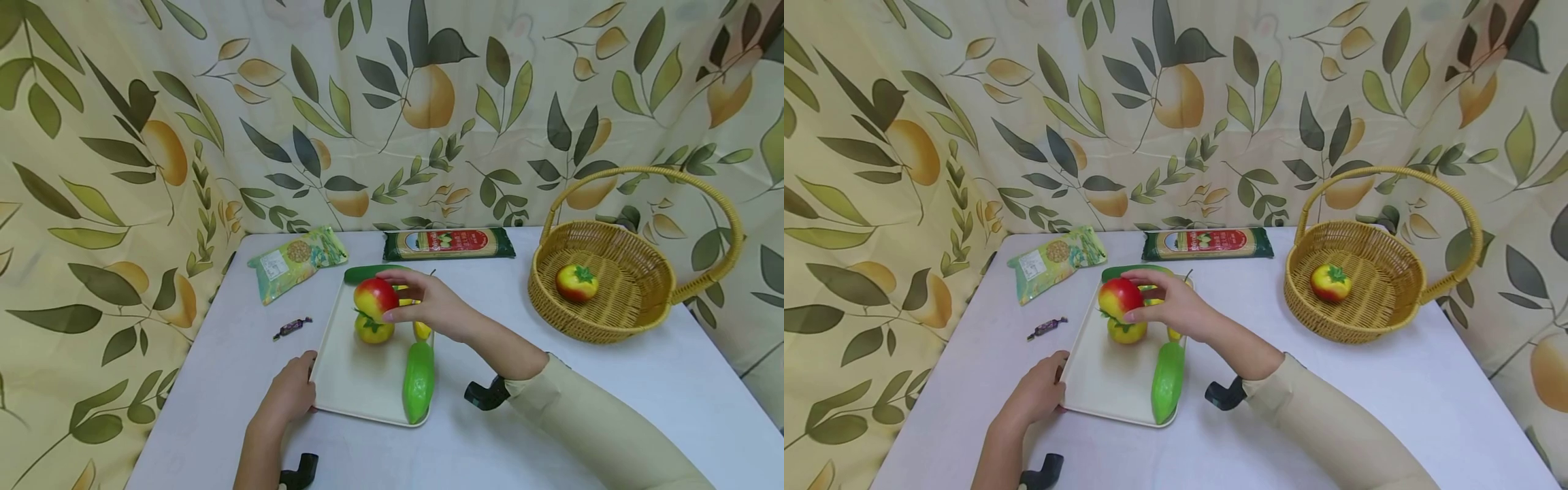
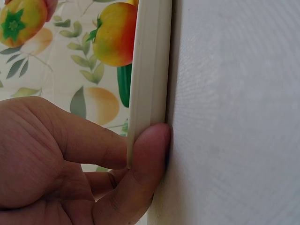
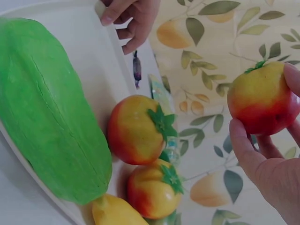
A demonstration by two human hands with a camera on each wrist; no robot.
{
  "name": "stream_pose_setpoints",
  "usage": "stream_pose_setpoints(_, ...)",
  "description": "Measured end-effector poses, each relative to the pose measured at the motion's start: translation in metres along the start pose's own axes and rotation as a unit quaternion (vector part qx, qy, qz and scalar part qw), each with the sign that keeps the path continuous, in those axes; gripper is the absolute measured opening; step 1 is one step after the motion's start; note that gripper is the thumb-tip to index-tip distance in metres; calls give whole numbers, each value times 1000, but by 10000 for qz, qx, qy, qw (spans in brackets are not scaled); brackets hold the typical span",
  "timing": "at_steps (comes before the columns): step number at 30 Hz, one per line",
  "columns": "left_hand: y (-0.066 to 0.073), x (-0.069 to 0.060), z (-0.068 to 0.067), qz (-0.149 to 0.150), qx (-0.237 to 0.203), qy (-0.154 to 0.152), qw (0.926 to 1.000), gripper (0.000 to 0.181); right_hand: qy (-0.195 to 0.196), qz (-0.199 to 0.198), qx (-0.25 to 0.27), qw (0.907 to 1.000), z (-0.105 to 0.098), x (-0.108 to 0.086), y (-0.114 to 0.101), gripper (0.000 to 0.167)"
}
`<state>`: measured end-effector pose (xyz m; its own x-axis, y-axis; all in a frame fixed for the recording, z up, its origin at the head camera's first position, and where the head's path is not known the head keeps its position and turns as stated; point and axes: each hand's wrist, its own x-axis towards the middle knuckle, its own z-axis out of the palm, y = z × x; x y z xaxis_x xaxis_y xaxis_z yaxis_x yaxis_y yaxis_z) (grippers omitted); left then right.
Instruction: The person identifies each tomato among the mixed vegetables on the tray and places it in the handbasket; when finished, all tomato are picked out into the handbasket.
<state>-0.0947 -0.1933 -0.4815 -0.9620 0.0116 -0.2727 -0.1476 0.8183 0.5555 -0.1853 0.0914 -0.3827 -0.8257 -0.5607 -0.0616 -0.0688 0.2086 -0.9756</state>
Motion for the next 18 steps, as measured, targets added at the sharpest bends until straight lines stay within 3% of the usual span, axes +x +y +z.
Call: stream_pose_setpoints(18, 1, -2, 0, -1, -27, -27, 10000, 50, 219, 59, 118, 9997, -11, -5, -9, 65)
